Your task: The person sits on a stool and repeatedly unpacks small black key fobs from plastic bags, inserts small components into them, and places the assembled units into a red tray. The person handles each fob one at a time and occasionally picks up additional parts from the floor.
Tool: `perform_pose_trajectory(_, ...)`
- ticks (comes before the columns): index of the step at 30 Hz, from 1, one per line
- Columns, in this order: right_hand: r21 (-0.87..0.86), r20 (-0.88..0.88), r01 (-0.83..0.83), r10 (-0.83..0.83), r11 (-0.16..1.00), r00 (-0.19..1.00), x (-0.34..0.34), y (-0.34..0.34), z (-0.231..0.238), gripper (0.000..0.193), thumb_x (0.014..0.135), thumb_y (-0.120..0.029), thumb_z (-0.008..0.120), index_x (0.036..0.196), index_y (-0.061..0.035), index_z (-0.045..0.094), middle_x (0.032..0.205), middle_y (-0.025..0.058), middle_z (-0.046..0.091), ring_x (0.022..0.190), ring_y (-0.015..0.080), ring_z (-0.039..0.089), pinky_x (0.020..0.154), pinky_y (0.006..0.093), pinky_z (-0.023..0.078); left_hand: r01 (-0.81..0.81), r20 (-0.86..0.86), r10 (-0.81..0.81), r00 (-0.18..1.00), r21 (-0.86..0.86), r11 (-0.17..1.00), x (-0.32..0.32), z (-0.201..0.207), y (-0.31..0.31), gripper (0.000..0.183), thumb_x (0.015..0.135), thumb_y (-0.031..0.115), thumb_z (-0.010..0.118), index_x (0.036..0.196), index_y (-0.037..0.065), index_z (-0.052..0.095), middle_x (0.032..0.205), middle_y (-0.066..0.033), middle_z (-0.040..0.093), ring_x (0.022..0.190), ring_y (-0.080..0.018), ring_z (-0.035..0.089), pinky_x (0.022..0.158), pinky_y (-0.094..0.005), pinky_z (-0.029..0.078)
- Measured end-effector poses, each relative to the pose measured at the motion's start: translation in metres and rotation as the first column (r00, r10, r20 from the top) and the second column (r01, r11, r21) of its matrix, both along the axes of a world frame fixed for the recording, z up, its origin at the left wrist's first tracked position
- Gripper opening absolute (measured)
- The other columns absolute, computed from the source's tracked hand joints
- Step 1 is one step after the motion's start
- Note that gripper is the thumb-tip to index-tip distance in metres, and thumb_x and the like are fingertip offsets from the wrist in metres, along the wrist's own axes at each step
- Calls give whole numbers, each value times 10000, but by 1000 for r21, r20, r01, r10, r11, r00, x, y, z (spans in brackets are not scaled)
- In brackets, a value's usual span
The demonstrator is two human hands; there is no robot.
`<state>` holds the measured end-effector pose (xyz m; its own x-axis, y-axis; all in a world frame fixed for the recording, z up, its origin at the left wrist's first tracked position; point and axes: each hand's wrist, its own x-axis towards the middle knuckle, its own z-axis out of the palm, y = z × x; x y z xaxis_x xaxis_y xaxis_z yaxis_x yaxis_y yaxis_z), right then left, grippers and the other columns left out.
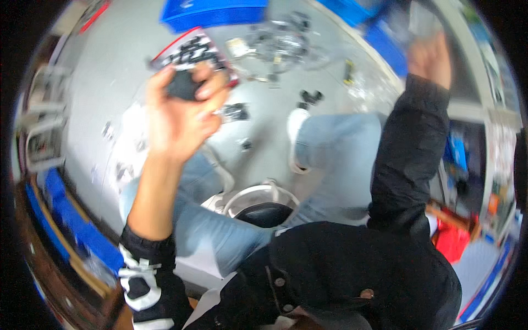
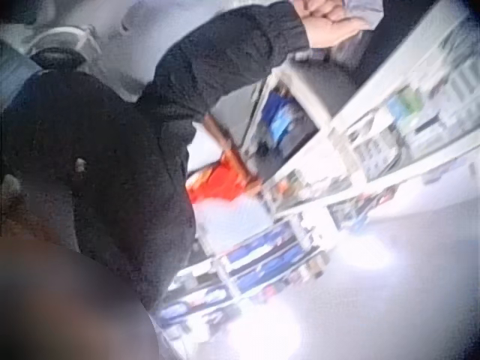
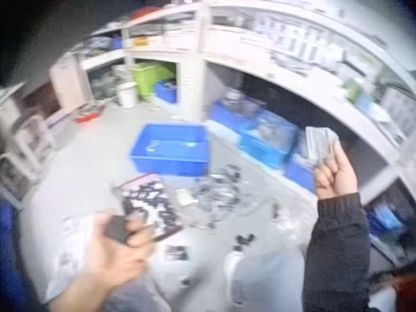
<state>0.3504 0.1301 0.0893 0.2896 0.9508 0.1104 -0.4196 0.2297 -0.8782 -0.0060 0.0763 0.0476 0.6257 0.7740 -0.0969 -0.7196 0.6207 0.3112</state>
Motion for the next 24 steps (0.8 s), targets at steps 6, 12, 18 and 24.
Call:
perform_pose_trajectory(6, -400, 188, 511, -478, 761, 858, 127, -123, -109, 238, 821, -204, 494, 623, -125, 388, 449, -28, 298, 328, 101, 248, 306, 249, 189, -39, -180, 31, 983, -44, 998, -2, -11, 1, 204, 839, 191, 401, 685, 82, 323, 665, -17, 295, 560, -105, 276, 445, -223, 274)
perform_pose_trajectory(12, -805, 209, 503, -644, 314, 736, 139, -227, -266, 150, 813, -170, 505, 692, -84, 488, 493, -26, 338, 353, 96, 266, 318, 244, 223, -45, -287, 5, 958, -133, 990, 0, -41, 7, 257, 883, 178, 348, 644, 90, 311, 560, -2, 258, 474, -98, 230, 401, -225, 222)
perform_pose_trajectory(18, -847, -62, 305, -650, 436, 757, 180, -188, -317, 189, 847, -240, 488, 779, -64, 495, 515, -11, 333, 371, 94, 236, 341, 250, 179, -73, -367, 11, 930, -157, 985, 15, -50, -1, 378, 900, 378, 361, 665, 85, 319, 575, -1, 264, 475, -88, 236, 377, -221, 208)
perform_pose_trajectory(24, -845, -78, 264, -595, 466, 800, 177, -183, -308, 286, 849, -280, 493, 986, -31, 529, 516, -14, 280, 391, 93, 210, 358, 256, 177, -246, -286, 195, 938, -155, 957, 0, -34, -16, 323, 899, 300, 403, 692, 65, 321, 630, -14, 272, 509, -90, 235, 409, -218, 226)
